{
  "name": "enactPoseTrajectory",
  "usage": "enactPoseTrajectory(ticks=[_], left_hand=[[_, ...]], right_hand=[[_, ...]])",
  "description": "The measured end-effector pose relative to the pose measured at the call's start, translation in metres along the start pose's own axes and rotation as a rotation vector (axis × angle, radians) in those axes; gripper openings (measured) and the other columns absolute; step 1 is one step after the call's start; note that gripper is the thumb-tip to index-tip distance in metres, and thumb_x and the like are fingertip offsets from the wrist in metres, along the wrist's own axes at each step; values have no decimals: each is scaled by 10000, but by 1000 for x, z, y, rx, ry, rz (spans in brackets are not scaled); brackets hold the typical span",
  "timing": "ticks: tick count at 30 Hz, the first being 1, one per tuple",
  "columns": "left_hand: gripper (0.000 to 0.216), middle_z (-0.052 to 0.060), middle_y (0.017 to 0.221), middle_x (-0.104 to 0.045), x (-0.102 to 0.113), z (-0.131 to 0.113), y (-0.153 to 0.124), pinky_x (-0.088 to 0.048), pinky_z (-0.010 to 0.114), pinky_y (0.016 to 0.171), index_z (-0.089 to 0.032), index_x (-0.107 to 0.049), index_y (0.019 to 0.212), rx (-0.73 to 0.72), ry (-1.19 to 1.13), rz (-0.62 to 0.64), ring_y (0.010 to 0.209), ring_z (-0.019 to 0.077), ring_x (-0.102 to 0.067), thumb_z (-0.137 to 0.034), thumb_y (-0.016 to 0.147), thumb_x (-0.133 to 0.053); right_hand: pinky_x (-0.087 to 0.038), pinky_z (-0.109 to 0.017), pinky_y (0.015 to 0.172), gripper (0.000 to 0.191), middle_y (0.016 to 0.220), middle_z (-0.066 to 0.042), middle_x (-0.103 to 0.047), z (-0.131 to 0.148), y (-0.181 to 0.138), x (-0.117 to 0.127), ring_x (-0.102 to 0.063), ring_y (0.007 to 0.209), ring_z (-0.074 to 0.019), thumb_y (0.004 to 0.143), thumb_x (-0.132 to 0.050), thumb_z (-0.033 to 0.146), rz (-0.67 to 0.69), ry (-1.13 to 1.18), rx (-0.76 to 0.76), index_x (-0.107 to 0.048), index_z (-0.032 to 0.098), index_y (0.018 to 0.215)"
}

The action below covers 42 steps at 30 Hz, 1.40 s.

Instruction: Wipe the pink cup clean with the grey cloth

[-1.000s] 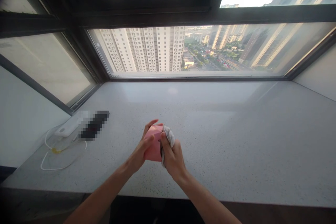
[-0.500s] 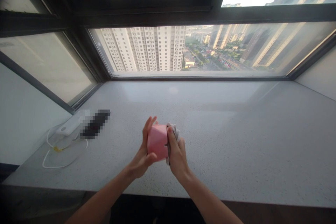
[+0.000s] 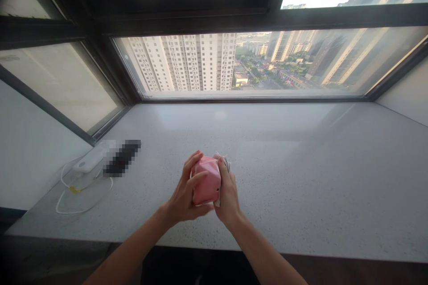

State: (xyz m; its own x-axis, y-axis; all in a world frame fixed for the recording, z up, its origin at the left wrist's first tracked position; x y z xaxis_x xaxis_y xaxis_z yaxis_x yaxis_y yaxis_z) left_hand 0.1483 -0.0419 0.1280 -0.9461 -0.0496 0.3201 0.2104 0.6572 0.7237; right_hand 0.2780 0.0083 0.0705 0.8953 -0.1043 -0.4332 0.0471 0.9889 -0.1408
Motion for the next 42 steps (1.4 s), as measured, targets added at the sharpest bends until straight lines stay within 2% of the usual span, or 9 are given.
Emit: enactPoseTrajectory(ticks=[6, 10, 13, 19, 25, 31, 37, 39, 42], left_hand=[[616, 147, 1554, -580, -19, 54, -22, -540, 562, 1158, -367, -339, 1671, 717, -596, -58, 1331, 332, -666, -660, 1129, -371], [1021, 153, 1812, -240, -5, 31, -7, -391, 661, 1280, -419, -271, 1717, 344, -252, 5, 1650, 464, -325, -737, 895, -785], [959, 152, 1758, -295, 1, 10, -4, -404, 682, 1258, -401, -466, 1591, 104, -59, -53, 1627, 492, -325, -610, 785, -941], [736, 164, 1562, -564, -22, 46, -30, -573, 589, 1104, -375, -261, 1712, 790, -667, -66, 1341, 385, -656, -696, 1086, -479], [1005, 124, 1755, -293, 5, -11, -2, -336, 708, 1281, -438, -454, 1621, -49, 32, -30, 1624, 491, -301, -592, 764, -957], [641, 154, 1567, -535, -15, 35, -24, -560, 581, 1107, -363, -313, 1670, 613, -563, -109, 1316, 357, -643, -677, 1115, -384], [1132, 159, 1721, -284, 7, -7, -7, -359, 724, 1248, -424, -347, 1666, -51, -23, -62, 1586, 509, -333, -713, 731, -916], [927, 157, 1612, -415, 8, -3, -8, -459, 643, 1189, -394, -386, 1636, 49, -147, -117, 1471, 439, -479, -669, 862, -815], [698, 159, 1510, -536, -9, 26, -23, -565, 558, 1068, -348, -305, 1677, 527, -564, -126, 1243, 341, -644, -683, 1082, -446]], right_hand=[[-311, -264, 483, 675, 522, 42, -432, 21, -2, -22, -356, 505, -102, 931, -732, 743, 361, -346, 312, -529, 218, 559], [-430, -249, 534, 507, 737, 6, -629, 10, 4, -8, -531, 620, -141, 973, -697, 710, 152, -164, 104, -742, 219, 854], [-504, -256, 605, 481, 881, -13, -702, 5, 2, -3, -626, 739, -169, 965, -699, 713, 55, -86, 77, -790, 244, 1022], [-334, -263, 486, 642, 538, 43, -455, 16, -5, -22, -383, 507, -106, 929, -735, 738, 343, -307, 235, -572, 218, 589], [-555, -275, 636, 449, 896, -21, -716, 11, -5, -8, -660, 746, -177, 966, -696, 678, 47, -60, 78, -799, 246, 1034], [-362, -291, 510, 667, 478, 47, -441, 40, -15, -31, -362, 472, -105, 908, -772, 727, 402, -301, 424, -568, 224, 520], [-481, -259, 563, 429, 828, -6, -692, 14, -9, -9, -604, 667, -155, 999, -699, 655, 106, -93, 111, -782, 236, 953], [-436, -259, 534, 437, 718, 14, -631, 27, -14, -18, -538, 591, -135, 1015, -695, 622, 190, -138, 247, -747, 229, 830], [-312, -284, 498, 624, 509, 51, -431, 55, -31, -41, -354, 474, -98, 1022, -683, 619, 453, -291, 578, -556, 219, 561]])
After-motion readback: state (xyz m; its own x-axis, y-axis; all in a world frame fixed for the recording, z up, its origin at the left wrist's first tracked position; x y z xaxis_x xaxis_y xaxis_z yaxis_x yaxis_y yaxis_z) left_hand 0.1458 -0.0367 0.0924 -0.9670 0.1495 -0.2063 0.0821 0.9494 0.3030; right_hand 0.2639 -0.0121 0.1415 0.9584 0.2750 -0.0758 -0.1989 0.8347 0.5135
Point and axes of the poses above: each hand's wrist, its own y-axis towards the middle knuckle, its own x-axis out of the back of the hand, z = x × y, the point moved 10 cm from there along y, towards the middle knuckle
